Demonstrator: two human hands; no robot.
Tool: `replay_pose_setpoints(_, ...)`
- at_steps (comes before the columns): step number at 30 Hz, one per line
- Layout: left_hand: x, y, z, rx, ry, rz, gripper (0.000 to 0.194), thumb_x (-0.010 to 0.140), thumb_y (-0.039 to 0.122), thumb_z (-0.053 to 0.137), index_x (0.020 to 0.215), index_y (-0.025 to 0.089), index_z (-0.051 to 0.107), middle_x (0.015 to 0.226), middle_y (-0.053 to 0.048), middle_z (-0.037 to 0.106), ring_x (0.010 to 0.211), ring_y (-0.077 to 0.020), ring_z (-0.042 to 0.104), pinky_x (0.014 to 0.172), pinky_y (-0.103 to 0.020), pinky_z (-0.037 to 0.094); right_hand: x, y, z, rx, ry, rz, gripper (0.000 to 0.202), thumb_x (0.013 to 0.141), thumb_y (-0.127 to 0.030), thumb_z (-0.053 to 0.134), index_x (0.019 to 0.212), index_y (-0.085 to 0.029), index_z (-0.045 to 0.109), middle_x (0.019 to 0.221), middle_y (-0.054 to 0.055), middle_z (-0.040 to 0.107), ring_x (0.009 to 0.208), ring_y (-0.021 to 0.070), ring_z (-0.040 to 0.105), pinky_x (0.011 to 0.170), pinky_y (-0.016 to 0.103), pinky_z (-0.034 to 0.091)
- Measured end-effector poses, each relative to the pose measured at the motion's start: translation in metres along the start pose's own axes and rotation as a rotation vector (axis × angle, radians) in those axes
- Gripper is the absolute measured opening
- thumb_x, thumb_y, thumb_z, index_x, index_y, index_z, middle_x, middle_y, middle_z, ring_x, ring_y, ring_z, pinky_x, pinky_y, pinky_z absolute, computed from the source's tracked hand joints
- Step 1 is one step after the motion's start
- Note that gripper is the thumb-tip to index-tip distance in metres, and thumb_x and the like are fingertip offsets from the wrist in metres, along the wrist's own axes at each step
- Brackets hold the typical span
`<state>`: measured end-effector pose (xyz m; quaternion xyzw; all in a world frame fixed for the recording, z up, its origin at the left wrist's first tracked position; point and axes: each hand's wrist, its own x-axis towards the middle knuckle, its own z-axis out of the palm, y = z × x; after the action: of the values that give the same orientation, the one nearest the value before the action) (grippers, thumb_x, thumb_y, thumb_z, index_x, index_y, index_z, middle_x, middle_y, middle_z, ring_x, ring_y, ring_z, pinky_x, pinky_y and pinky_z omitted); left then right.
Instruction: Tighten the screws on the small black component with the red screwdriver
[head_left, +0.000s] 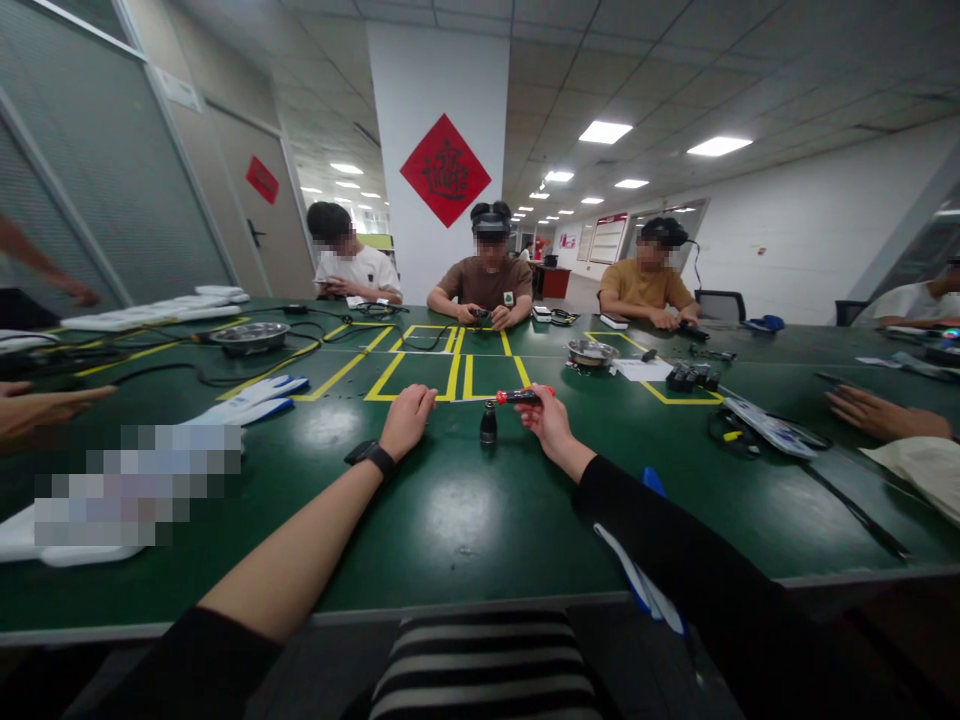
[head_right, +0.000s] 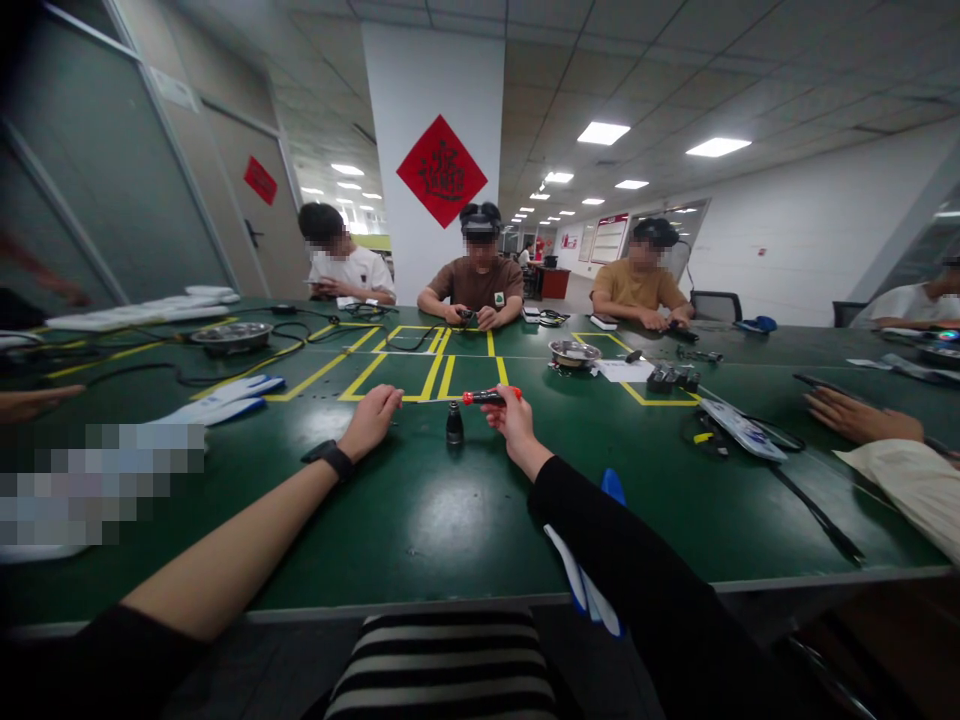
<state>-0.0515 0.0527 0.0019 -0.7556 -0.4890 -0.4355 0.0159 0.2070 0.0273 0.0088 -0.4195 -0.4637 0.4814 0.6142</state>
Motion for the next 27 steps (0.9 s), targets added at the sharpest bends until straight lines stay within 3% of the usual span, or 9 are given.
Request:
replay_pose_setpoints(5, -0.003, 0.007, -0.003, -0.107, 0.060, -0.103, 0.029, 0.092, 0.034, 0.029, 0.071, 0.019, 0.044, 0.065, 0.000, 0.049, 0.063, -0.0154, 0.049, 0.061, -0.026, 0.036, -0.005, -0.006, 0.000, -0.269, 0.010, -0.099, 0.023, 0.069, -0.036, 0.062, 0.079, -0.018, 0.051, 0.067, 0.002, 0.063, 0.056, 0.0131, 0.057, 0.050, 0.022, 0.042)
replay_pose_setpoints(9, -0.006, 0.023, -0.007, -0.196, 0.091, -0.116, 0.023, 0.092, 0.032, 0.028, 0.080, 0.019, 0.044, 0.063, 0.002, 0.048, 0.058, -0.0136, 0.049, 0.058, -0.025, 0.037, -0.012, -0.015, -0.001, -0.906, 0.050, -0.274, 0.027, 0.065, -0.036, 0.064, 0.082, -0.019, 0.050, 0.076, 0.002, 0.063, 0.068, 0.0173, 0.058, 0.056, 0.024, 0.038)
replay_pose_setpoints(13, -0.009, 0.041, -0.007, -0.197, 0.090, -0.064, 0.018, 0.091, 0.032, 0.035, 0.083, 0.019, 0.046, 0.066, 0.002, 0.050, 0.060, -0.0134, 0.049, 0.058, -0.024, 0.036, -0.017, -0.022, 0.002, -1.322, -0.032, -0.208, 0.034, 0.071, -0.040, 0.057, 0.094, -0.018, 0.048, 0.081, 0.006, 0.064, 0.072, 0.0217, 0.060, 0.057, 0.026, 0.037)
replay_pose_setpoints(19, -0.012, 0.048, 0.000, -0.066, 0.029, 0.004, 0.024, 0.087, 0.037, 0.044, 0.075, 0.018, 0.053, 0.070, -0.001, 0.056, 0.066, -0.0157, 0.051, 0.062, -0.026, 0.037, -0.021, -0.028, 0.005, -1.574, -0.150, -0.093, 0.045, 0.075, -0.050, 0.048, 0.101, -0.014, 0.051, 0.092, 0.014, 0.065, 0.082, 0.0287, 0.063, 0.063, 0.031, 0.042)
replay_pose_setpoints(23, -0.012, 0.046, 0.002, 0.010, 0.005, 0.064, 0.022, 0.083, 0.038, 0.052, 0.073, 0.019, 0.058, 0.068, -0.002, 0.059, 0.068, -0.0172, 0.051, 0.063, -0.028, 0.036, -0.025, -0.035, 0.007, -1.671, -0.240, -0.028, 0.046, 0.074, -0.055, 0.045, 0.090, -0.015, 0.061, 0.093, 0.015, 0.065, 0.084, 0.0312, 0.063, 0.065, 0.034, 0.044)
replay_pose_setpoints(27, -0.013, 0.050, 0.002, 0.029, -0.033, 0.115, 0.023, 0.088, 0.033, 0.044, 0.080, 0.019, 0.060, 0.076, -0.004, 0.061, 0.075, -0.0186, 0.052, 0.068, -0.029, 0.037, -0.027, -0.038, 0.009, -1.652, -0.211, -0.013, 0.050, 0.079, -0.056, 0.041, 0.079, -0.013, 0.067, 0.087, 0.017, 0.066, 0.079, 0.0285, 0.063, 0.062, 0.032, 0.042)
